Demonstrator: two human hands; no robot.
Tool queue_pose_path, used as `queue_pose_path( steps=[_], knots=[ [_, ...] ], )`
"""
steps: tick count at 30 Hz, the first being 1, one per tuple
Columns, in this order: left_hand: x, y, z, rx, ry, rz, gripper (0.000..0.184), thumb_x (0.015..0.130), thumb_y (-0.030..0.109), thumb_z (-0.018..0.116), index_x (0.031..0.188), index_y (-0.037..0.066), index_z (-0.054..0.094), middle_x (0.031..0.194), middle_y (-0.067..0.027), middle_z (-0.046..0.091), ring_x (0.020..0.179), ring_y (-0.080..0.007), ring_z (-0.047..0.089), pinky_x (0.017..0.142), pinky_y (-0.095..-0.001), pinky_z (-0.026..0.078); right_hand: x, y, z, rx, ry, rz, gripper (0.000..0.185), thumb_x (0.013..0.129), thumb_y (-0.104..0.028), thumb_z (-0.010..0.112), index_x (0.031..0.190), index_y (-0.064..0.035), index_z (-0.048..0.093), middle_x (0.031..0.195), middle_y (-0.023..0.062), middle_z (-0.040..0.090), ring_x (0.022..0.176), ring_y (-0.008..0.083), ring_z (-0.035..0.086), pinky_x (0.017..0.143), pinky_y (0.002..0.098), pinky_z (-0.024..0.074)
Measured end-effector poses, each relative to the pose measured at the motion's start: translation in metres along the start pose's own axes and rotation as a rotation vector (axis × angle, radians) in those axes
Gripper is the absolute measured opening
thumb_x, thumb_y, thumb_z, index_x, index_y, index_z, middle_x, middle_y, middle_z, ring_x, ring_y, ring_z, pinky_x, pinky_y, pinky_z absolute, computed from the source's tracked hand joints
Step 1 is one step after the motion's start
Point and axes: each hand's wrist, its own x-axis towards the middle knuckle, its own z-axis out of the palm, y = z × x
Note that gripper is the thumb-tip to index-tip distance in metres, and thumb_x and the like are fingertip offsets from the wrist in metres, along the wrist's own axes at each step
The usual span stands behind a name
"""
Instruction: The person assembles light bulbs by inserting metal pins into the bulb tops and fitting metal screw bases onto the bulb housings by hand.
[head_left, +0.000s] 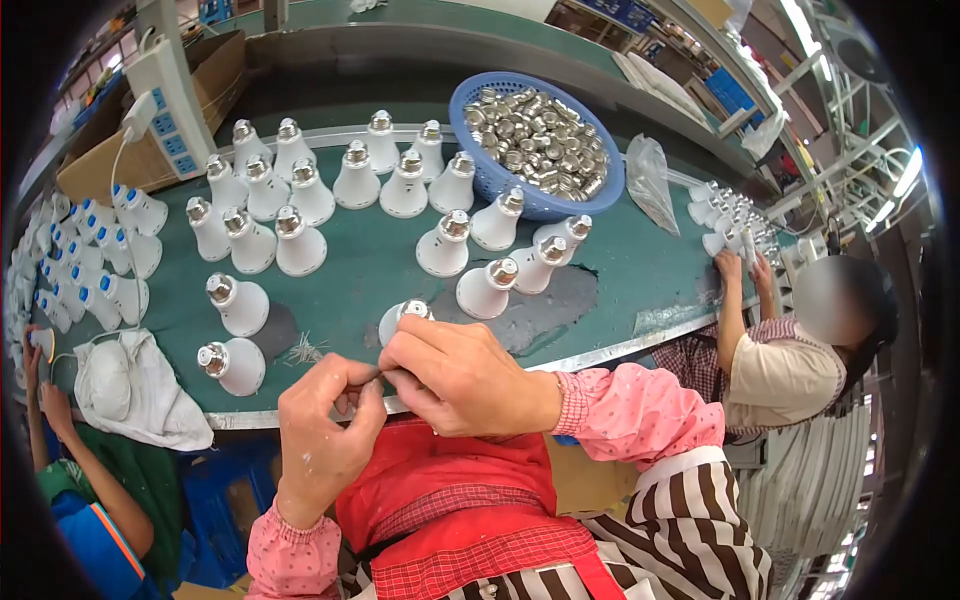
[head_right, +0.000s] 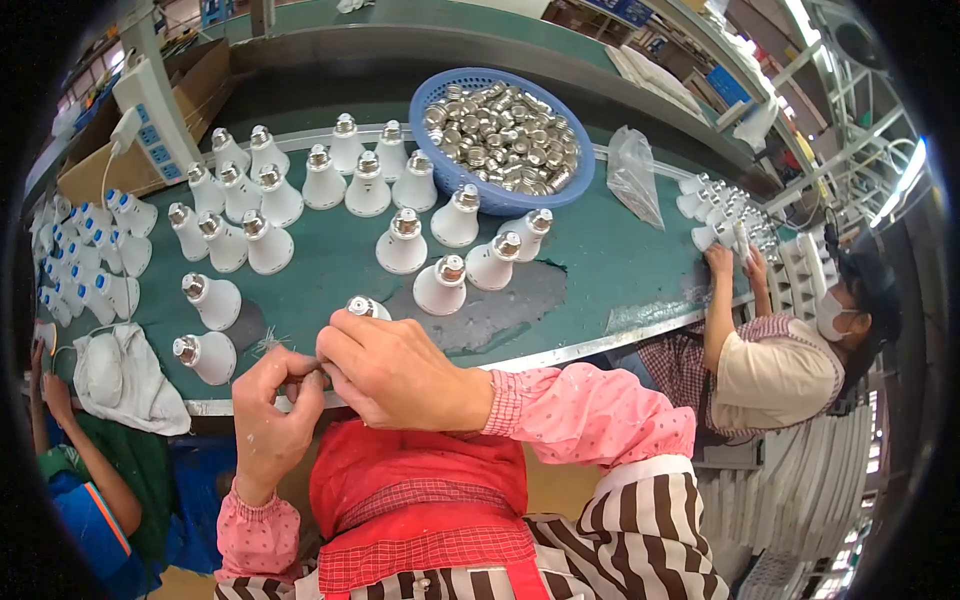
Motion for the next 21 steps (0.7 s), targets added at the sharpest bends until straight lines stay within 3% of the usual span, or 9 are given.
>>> queue_pose_path(
  steps=[4,7,15,18,21],
  knots=[
    [-0.004,-0.003,0.002,0.029,0.024,0.024,0.008,0.085,-0.008,0.070,0.088,-0.001,0.066,0.073,-0.0060,0.061,0.062,-0.0125,0.056,0.057,-0.0298,0.044,-0.002,-0.003,0.005,0.011,0.002,0.036,0.019,0.083,0.000,0.074,0.096,-0.0032,0.061,0.086,0.0114,0.057,0.070,0.0324,0.064,0.056,0.0432,0.0483],
    [-0.005,0.003,0.008,0.004,0.089,0.012,0.007,0.087,-0.007,0.069,0.084,-0.002,0.064,0.073,-0.0018,0.057,0.062,-0.0089,0.046,0.057,-0.0264,0.037,-0.002,-0.005,0.006,-0.005,0.012,0.026,0.018,0.082,0.000,0.074,0.096,-0.0033,0.061,0.085,0.0110,0.057,0.068,0.0329,0.063,0.055,0.0438,0.0477],
    [-0.012,0.001,0.002,-0.172,0.044,-0.149,0.011,0.084,-0.010,0.067,0.082,-0.001,0.062,0.077,0.0037,0.053,0.066,-0.0016,0.044,0.055,-0.0220,0.032,-0.001,-0.004,0.007,0.298,-0.004,0.177,0.014,0.080,0.003,0.072,0.088,-0.0019,0.062,0.078,0.0103,0.061,0.063,0.0285,0.062,0.053,0.0401,0.0471],
    [-0.013,-0.002,0.001,-0.200,0.083,-0.208,0.010,0.083,-0.010,0.067,0.082,-0.001,0.062,0.076,0.0043,0.053,0.065,-0.0013,0.044,0.055,-0.0217,0.032,-0.006,-0.007,-0.005,0.226,-0.010,0.215,0.014,0.081,0.002,0.073,0.087,-0.0018,0.061,0.078,0.0111,0.063,0.063,0.0273,0.062,0.055,0.0376,0.0483],
    [-0.012,0.000,0.001,-0.134,0.060,-0.183,0.010,0.084,-0.009,0.067,0.082,0.000,0.064,0.074,0.0049,0.053,0.064,-0.0006,0.043,0.054,-0.0214,0.033,-0.019,-0.015,-0.018,0.313,-0.292,0.305,0.012,0.083,0.000,0.071,0.092,-0.0013,0.063,0.082,0.0161,0.064,0.071,0.0367,0.067,0.060,0.0433,0.0509]
  ],
)
